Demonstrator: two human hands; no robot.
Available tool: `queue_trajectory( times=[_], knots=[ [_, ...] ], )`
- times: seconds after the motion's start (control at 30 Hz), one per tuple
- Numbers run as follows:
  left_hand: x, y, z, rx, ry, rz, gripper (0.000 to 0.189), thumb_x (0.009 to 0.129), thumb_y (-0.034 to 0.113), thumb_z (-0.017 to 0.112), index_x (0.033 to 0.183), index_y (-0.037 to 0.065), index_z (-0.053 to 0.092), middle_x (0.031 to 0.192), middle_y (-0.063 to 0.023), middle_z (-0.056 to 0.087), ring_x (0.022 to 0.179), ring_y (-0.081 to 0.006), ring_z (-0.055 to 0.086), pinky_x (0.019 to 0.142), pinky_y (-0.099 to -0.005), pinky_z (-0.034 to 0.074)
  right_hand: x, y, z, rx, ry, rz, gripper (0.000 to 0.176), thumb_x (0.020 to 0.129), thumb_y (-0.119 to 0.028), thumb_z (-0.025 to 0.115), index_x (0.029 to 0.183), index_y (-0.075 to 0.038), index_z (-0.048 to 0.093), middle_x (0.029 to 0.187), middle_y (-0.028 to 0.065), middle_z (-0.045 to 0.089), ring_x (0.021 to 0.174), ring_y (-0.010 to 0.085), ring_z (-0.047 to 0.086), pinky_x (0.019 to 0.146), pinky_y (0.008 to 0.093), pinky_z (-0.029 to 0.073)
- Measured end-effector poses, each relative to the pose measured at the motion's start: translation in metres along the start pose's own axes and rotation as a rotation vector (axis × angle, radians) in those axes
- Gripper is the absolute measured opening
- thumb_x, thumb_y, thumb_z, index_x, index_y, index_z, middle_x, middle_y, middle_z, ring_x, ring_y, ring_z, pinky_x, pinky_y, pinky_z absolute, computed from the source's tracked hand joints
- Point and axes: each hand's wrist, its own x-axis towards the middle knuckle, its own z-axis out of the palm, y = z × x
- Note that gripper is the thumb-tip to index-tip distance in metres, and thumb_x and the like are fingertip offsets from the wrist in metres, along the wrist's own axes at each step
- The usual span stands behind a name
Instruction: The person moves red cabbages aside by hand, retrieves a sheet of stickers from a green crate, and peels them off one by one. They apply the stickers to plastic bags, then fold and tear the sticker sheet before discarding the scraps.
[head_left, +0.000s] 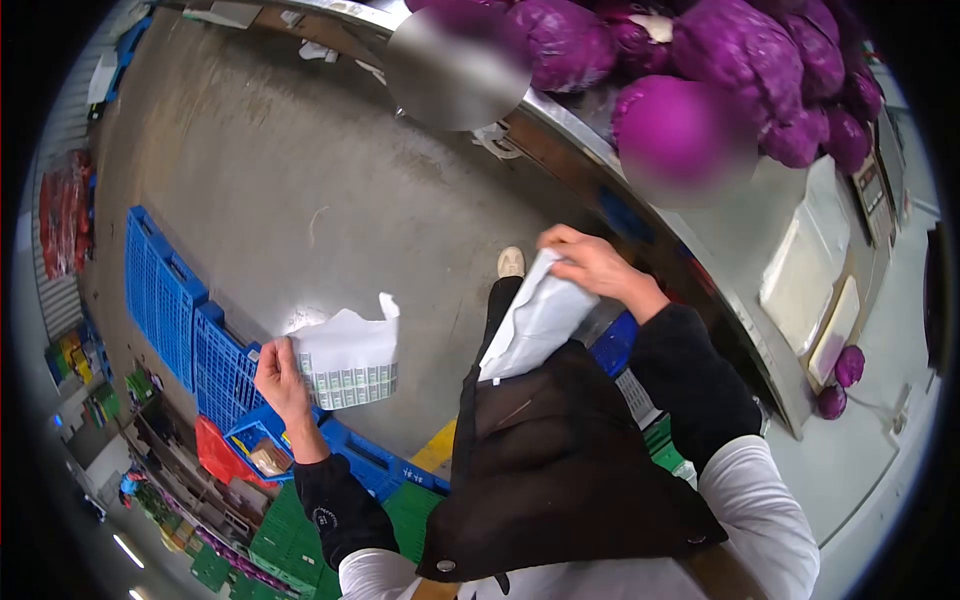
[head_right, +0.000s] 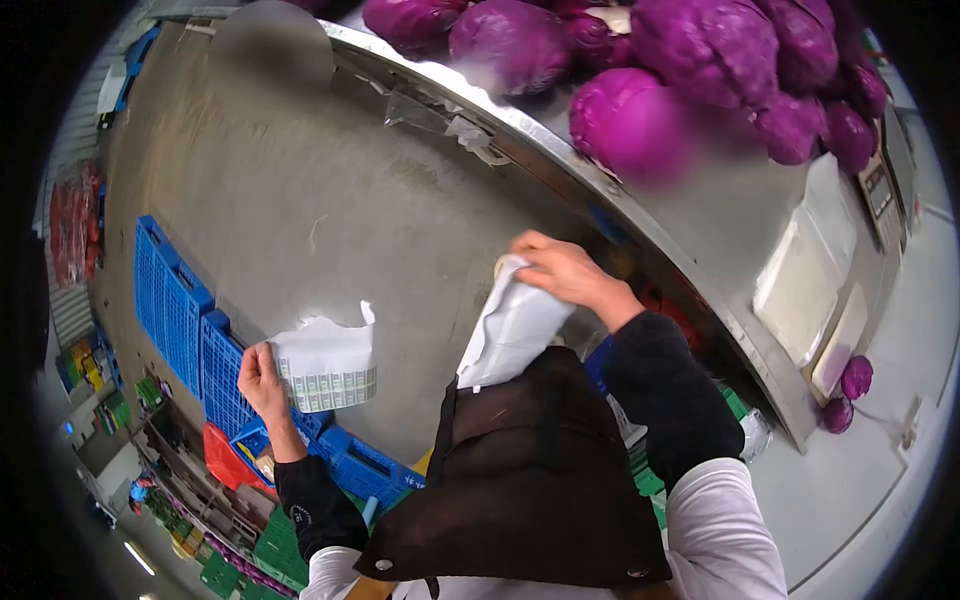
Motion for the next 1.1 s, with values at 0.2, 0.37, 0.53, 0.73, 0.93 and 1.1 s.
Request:
queue_trajectory(
  times=[0.2,0.37,0.53,0.73,0.93,1.1],
  knots=[
    [-0.002,0.05,-0.006,-0.036,0.051,0.066,0.013,0.087,0.011,0.06,0.084,-0.001,0.061,0.073,0.003,0.055,0.065,-0.0034,0.043,0.058,-0.0168,0.035,0.068,-0.062,0.017,0.029,-0.216,-0.361,0.016,0.079,-0.021,0.061,0.082,-0.006,0.063,0.137,0.0118,0.036,0.127,0.0309,0.032,0.1,0.0408,0.032],
    [-0.028,0.066,-0.022,-0.095,0.137,0.052,0.012,0.087,0.01,0.059,0.085,-0.002,0.062,0.077,0.0006,0.058,0.068,-0.0048,0.046,0.062,-0.0178,0.037,0.072,-0.057,0.028,0.11,-0.233,-0.431,0.016,0.078,-0.021,0.062,0.079,-0.005,0.063,0.139,0.0118,0.034,0.129,0.0321,0.028,0.103,0.0424,0.028],
    [-0.065,0.084,-0.041,-0.143,0.16,0.063,0.011,0.088,0.007,0.057,0.082,-0.002,0.06,0.078,-0.0027,0.059,0.069,-0.0066,0.048,0.063,-0.02,0.038,0.07,-0.061,0.022,0.341,-0.485,-0.307,0.012,0.075,-0.014,0.058,0.077,-0.003,0.061,0.136,0.0112,0.039,0.126,0.0291,0.034,0.102,0.0398,0.031],
    [-0.098,0.101,-0.064,-0.289,0.158,0.138,0.02,0.087,0.015,0.06,0.076,-0.001,0.057,0.07,-0.0033,0.054,0.059,-0.009,0.048,0.054,-0.0204,0.039,0.071,-0.081,0.006,0.411,-0.725,-0.393,0.008,0.069,-0.011,0.054,0.07,-0.004,0.058,0.117,0.0099,0.054,0.11,0.0251,0.046,0.09,0.0363,0.038],
    [-0.11,0.1,-0.064,-0.423,0.102,0.116,0.023,0.089,0.017,0.057,0.076,-0.002,0.055,0.067,-0.0042,0.051,0.053,-0.0095,0.046,0.048,-0.0213,0.039,0.065,-0.097,0.032,0.518,-0.994,-0.296,0.02,0.084,-0.02,0.049,0.073,-0.006,0.057,0.115,0.0094,0.056,0.103,0.0208,0.051,0.088,0.0322,0.039],
    [-0.113,0.09,-0.052,-0.503,0.038,0.075,0.021,0.09,0.015,0.055,0.077,-0.001,0.056,0.072,-0.0051,0.054,0.056,-0.0107,0.049,0.05,-0.0216,0.04,0.03,-0.104,0.084,0.811,-0.915,-0.213,0.037,0.08,-0.02,0.058,0.113,-0.006,0.05,0.115,0.0052,0.053,0.11,0.0158,0.047,0.094,0.0313,0.036]
  ],
)
